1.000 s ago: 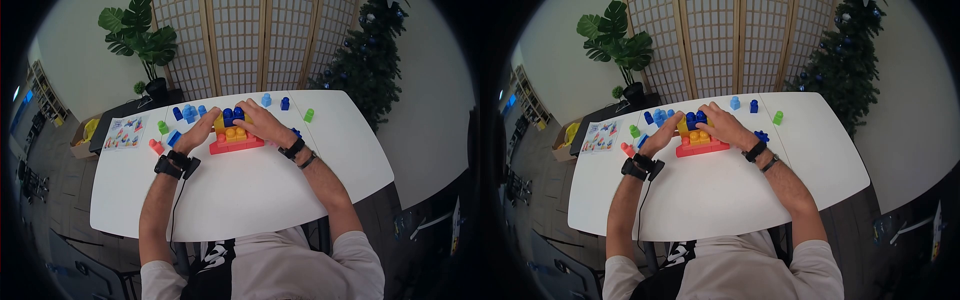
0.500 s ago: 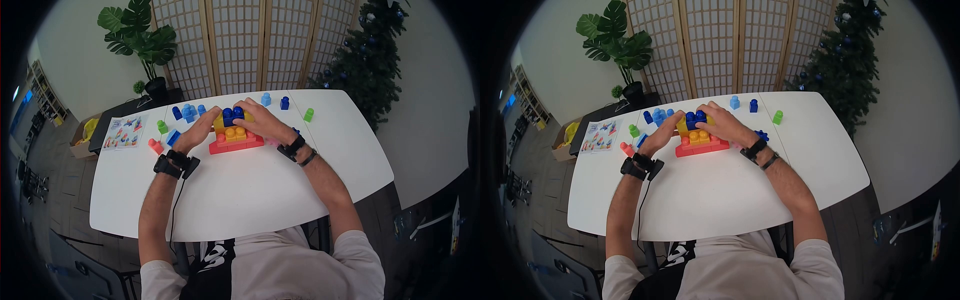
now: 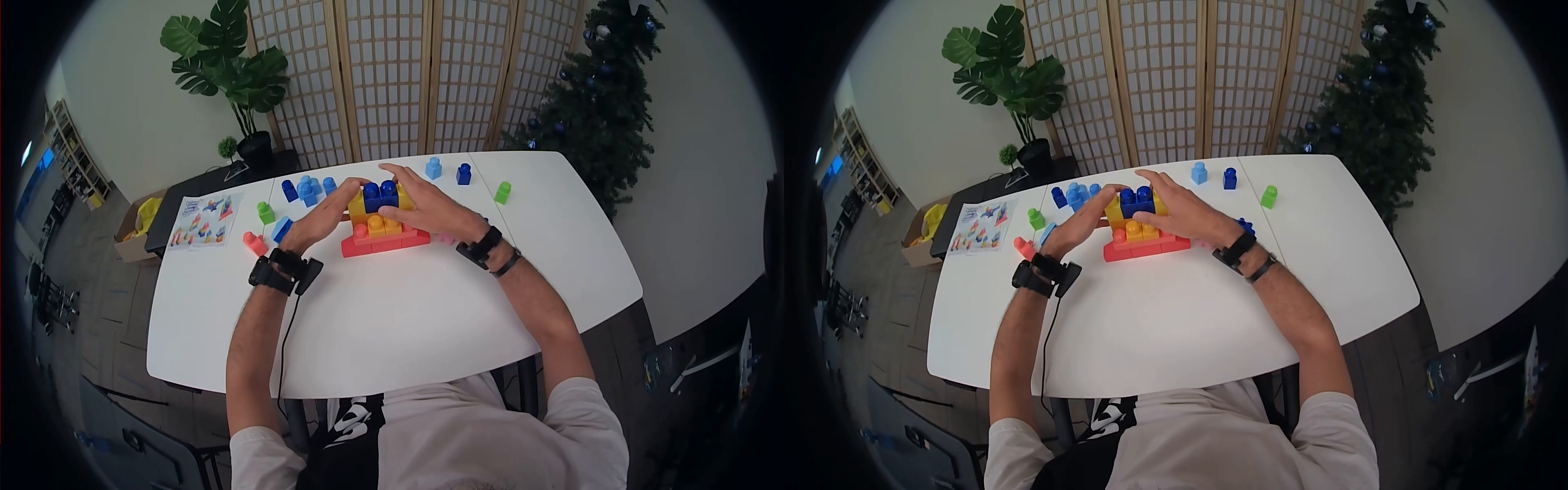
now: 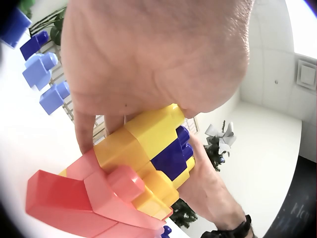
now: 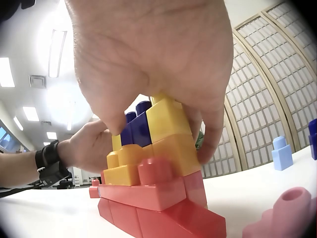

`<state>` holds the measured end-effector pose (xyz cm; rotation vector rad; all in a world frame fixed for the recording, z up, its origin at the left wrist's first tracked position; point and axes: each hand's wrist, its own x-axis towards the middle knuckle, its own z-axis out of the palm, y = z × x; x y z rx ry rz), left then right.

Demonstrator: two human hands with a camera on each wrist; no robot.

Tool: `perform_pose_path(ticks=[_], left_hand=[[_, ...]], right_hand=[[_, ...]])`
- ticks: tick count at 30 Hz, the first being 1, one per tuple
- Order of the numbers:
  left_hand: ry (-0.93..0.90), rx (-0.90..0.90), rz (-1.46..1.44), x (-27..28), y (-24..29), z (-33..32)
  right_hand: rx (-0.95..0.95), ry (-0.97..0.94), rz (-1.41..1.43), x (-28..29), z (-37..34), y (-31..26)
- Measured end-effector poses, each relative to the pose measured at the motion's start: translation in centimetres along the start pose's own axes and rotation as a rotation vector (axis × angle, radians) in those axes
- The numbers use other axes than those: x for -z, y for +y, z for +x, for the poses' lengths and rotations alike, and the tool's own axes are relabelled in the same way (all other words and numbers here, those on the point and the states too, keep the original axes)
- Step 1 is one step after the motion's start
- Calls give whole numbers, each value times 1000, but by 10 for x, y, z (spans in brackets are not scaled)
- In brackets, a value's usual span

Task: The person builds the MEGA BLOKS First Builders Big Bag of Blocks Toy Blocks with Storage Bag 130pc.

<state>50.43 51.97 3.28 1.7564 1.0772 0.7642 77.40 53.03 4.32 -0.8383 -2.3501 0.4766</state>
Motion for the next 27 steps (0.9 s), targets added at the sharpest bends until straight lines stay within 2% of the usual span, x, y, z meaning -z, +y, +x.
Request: perform_pose_path(ticks=[3, 5, 9, 16, 18, 20, 21, 22, 23, 24, 26, 27], left_hand=[[25, -23, 20, 8, 1, 0], [46, -25, 20, 20, 1, -3], [171, -46, -1, 60, 3, -15], [394, -73, 111, 123, -26, -29], [468, -107, 323, 137, -32, -37], [501, -106, 376, 157, -52, -42], [519, -86, 459, 165, -63, -44], [538, -67, 542, 174, -76, -46], [527, -72, 613, 180, -87, -48], [527, -71, 614, 185, -98, -50], [377, 79, 808, 184, -109, -60], [375, 74, 811, 182, -115, -60]], right_hand=[[-104, 3, 86, 8, -1, -5], [-151, 123, 287, 18, -2, -2], [-183, 219, 325, 49, -6, 30], [-300, 354, 75, 90, -45, 101], [-322, 376, 12, 94, -62, 127], [-263, 346, -362, 96, -80, 150], [-265, 345, -361, 96, -89, 157], [-347, 300, -395, 96, -96, 158], [-428, 254, -430, 96, -102, 160], [-428, 254, -428, 96, -106, 161], [-540, 127, -411, 98, -112, 169], [-539, 129, -410, 98, -114, 175]])
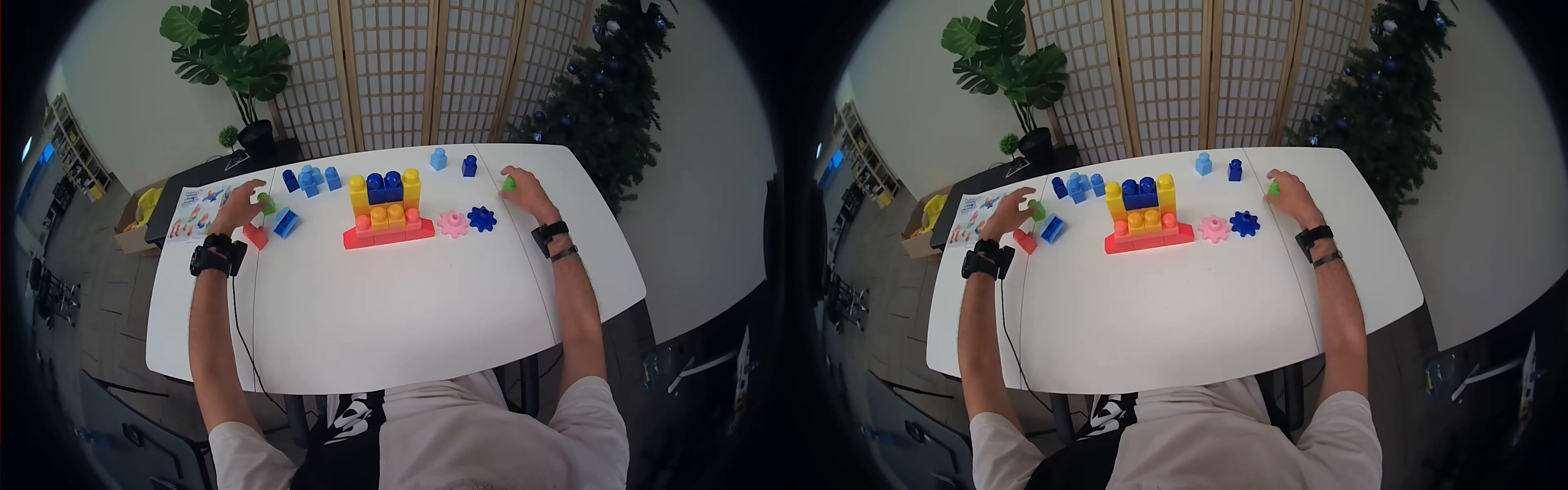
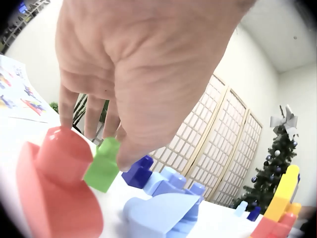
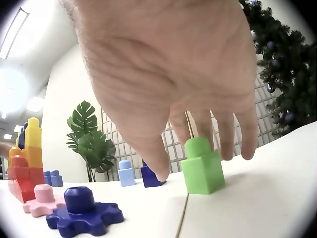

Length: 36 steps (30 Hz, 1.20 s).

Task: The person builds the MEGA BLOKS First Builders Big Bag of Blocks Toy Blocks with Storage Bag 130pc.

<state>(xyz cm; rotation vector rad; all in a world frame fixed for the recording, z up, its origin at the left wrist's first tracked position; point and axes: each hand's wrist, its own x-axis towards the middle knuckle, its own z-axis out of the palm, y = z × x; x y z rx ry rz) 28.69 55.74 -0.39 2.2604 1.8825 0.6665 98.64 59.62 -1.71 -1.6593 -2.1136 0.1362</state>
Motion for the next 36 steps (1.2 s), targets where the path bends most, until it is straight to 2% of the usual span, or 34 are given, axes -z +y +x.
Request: perform_pose_path(ticks=[2, 3, 4, 7, 9, 11, 12, 14, 16, 20, 28, 30, 36], left_hand=[[-28, -7, -27, -5, -4, 1], [-57, -12, -55, -7, -7, 1], [-8, 43, -36, -6, 5, -2], [28, 15, 8, -2, 12, 1], [53, -27, -12, 13, 37, 4], [74, -67, -32, 31, 73, 7], [89, -109, -132, 39, 92, 10], [102, -149, -232, 50, 129, 13], [2, -140, -605, 57, 165, 14], [-128, -232, -686, 49, 212, 13], [-137, -322, -672, 13, 222, 23], [-148, -316, -656, 9, 220, 23], [-145, -325, -603, 2, 216, 21]], right_hand=[[115, 30, 7, -7, 2, 9], [112, 33, 6, -9, 3, 14], [90, 28, 17, -5, 1, 9], [45, 48, 43, 8, -1, -10], [21, 70, 60, 18, 0, -24], [156, 56, 246, 30, 7, -38], [155, 54, 247, 35, 8, -50], [210, 98, 478, 45, 12, -83], [246, 92, 540, 54, 15, -111], [332, 54, 635, 62, 18, -160], [466, -13, 696, 45, 20, -199], [510, -53, 623, 43, 19, -204], [492, -104, 602, 36, 16, -210]])
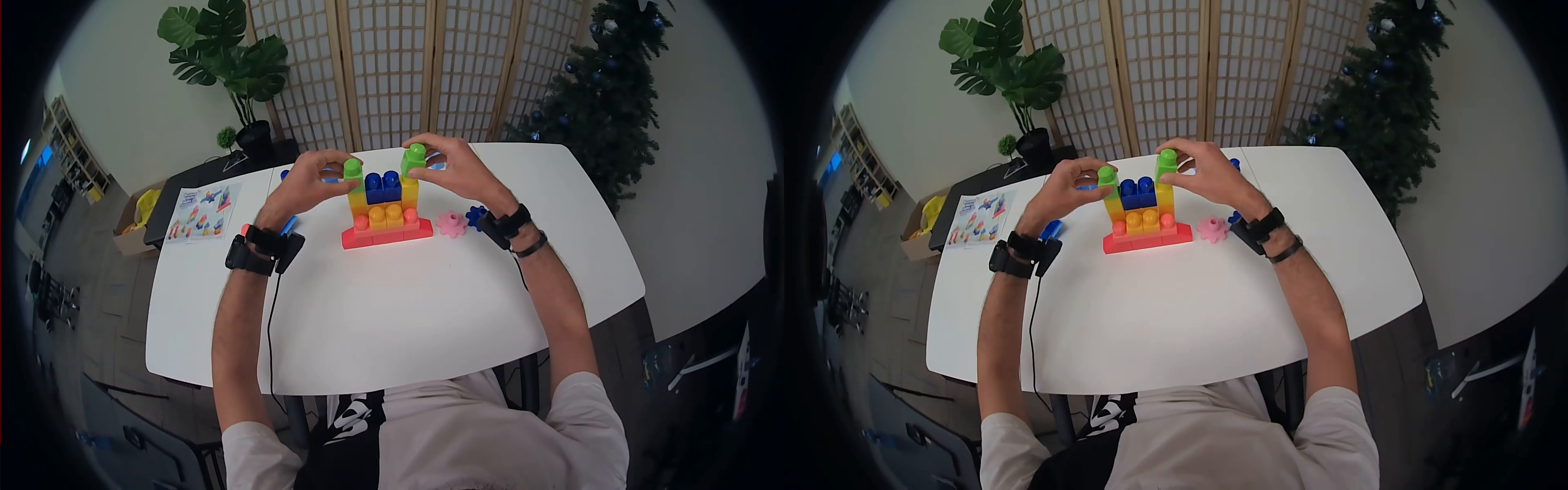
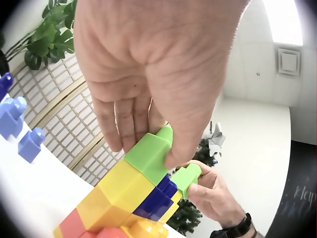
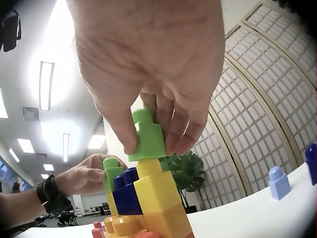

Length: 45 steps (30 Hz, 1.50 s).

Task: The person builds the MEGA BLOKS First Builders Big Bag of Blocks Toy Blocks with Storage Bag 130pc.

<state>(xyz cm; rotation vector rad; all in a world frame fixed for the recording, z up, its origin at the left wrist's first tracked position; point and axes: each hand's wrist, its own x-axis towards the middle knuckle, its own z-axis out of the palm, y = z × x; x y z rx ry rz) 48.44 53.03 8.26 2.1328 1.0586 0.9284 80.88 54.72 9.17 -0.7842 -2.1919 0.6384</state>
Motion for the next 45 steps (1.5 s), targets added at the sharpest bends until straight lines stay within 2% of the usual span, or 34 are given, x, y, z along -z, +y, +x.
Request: perform_pose_path(ticks=[29, 40, 42, 43, 45], left_hand=[[53, 51, -94, -8, -3, -11], [38, 22, -8, -8, -1, -13], [12, -2, 46, -3, 0, -10], [56, -47, 21, -1, 5, -12], [108, -79, -10, 5, 2, -14]], right_hand=[[-13, -94, -74, -8, 3, 8], [-37, -139, -124, -6, 5, 4], [-28, -17, 14, -4, -1, 2], [-26, -20, 10, 2, 2, 8], [-104, 187, 292, 18, 7, 30]])
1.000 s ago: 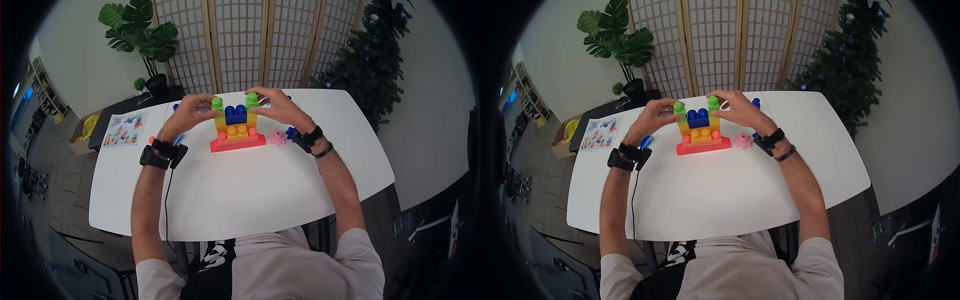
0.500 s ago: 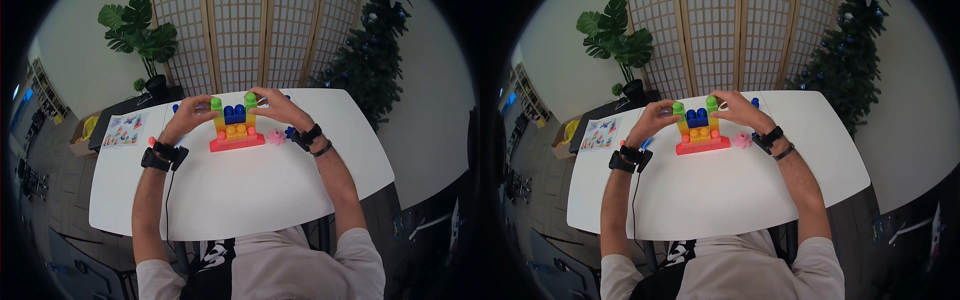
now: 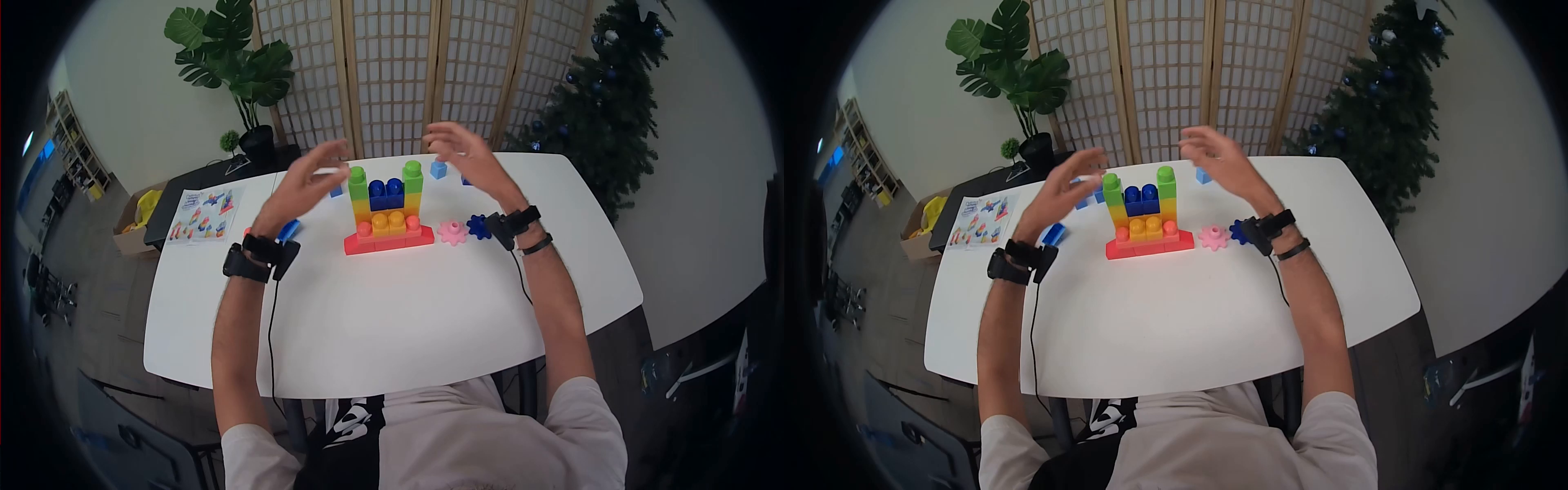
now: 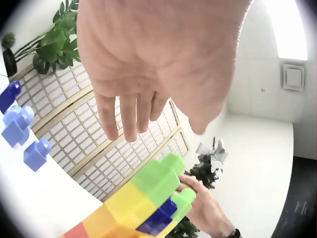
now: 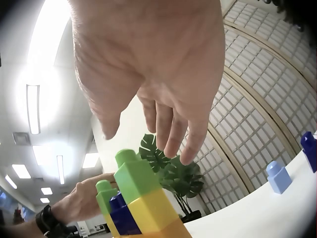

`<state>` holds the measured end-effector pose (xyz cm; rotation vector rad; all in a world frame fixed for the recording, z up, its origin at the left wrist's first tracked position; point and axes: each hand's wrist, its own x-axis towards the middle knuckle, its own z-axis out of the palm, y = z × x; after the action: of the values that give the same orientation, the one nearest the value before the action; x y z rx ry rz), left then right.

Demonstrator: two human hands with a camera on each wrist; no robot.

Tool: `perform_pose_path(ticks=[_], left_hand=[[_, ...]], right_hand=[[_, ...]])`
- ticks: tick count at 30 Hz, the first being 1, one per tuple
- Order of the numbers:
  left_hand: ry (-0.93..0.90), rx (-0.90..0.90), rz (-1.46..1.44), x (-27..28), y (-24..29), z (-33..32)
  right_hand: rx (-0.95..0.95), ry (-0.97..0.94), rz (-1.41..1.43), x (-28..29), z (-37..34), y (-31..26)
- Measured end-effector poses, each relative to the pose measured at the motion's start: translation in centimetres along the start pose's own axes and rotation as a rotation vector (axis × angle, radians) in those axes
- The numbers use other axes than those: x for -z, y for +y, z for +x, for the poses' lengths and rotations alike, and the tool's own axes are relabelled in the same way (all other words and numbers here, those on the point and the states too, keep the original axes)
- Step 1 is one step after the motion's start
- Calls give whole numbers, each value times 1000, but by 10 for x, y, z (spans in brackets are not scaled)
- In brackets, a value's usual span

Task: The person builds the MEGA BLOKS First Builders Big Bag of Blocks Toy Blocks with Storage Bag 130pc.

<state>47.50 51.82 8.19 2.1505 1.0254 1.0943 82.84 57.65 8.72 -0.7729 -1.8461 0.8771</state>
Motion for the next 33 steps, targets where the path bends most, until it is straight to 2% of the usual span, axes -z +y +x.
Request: perform_pose_path(ticks=[2, 4, 5, 6, 8, 10, 13, 14, 16, 18, 20, 22, 23, 27, 28, 31, 33], left_hand=[[100, 76, -178, 24, -18, 8], [167, 70, -31, 42, -36, 9], [203, 104, 47, 49, -42, 7], [204, 104, 47, 55, -52, 4], [216, 119, 233, 61, -79, -6], [231, 129, 252, 64, -100, -15], [158, 230, 370, 64, -118, -24], [152, 230, 369, 63, -124, -24], [156, 141, 622, 66, -146, -24], [155, 127, 685, 64, -180, -26], [166, 106, 752, 64, -174, -21], [34, 330, 740, 68, -169, -16], [99, 287, 692, 68, -168, -14], [148, 272, 603, 77, -152, -19], [145, 266, 606, 80, -144, -18], [251, 143, 608, 93, -109, -11], [295, 84, 482, 93, -63, 4]], right_hand=[[-1, 40, -48, 22, 3, 20], [14, 61, -406, 42, 3, 47], [-72, 24, -442, 49, 0, 59], [-71, 23, -442, 54, -7, 78], [53, 91, -734, 60, -21, 120], [17, 75, -767, 64, -31, 137], [-31, 47, -790, 65, -37, 152], [-39, 36, -781, 66, -40, 152], [-86, 37, -800, 65, -41, 139], [-126, 34, -818, 61, -41, 130], [-69, 79, -843, 61, -41, 128], [-70, 91, -855, 61, -42, 124], [-79, 97, -860, 61, -42, 123], [-93, 113, -701, 67, -38, 120], [-47, 147, -680, 68, -36, 114], [8, 206, -585, 61, -25, 76], [15, 220, -510, 51, -15, 43]])
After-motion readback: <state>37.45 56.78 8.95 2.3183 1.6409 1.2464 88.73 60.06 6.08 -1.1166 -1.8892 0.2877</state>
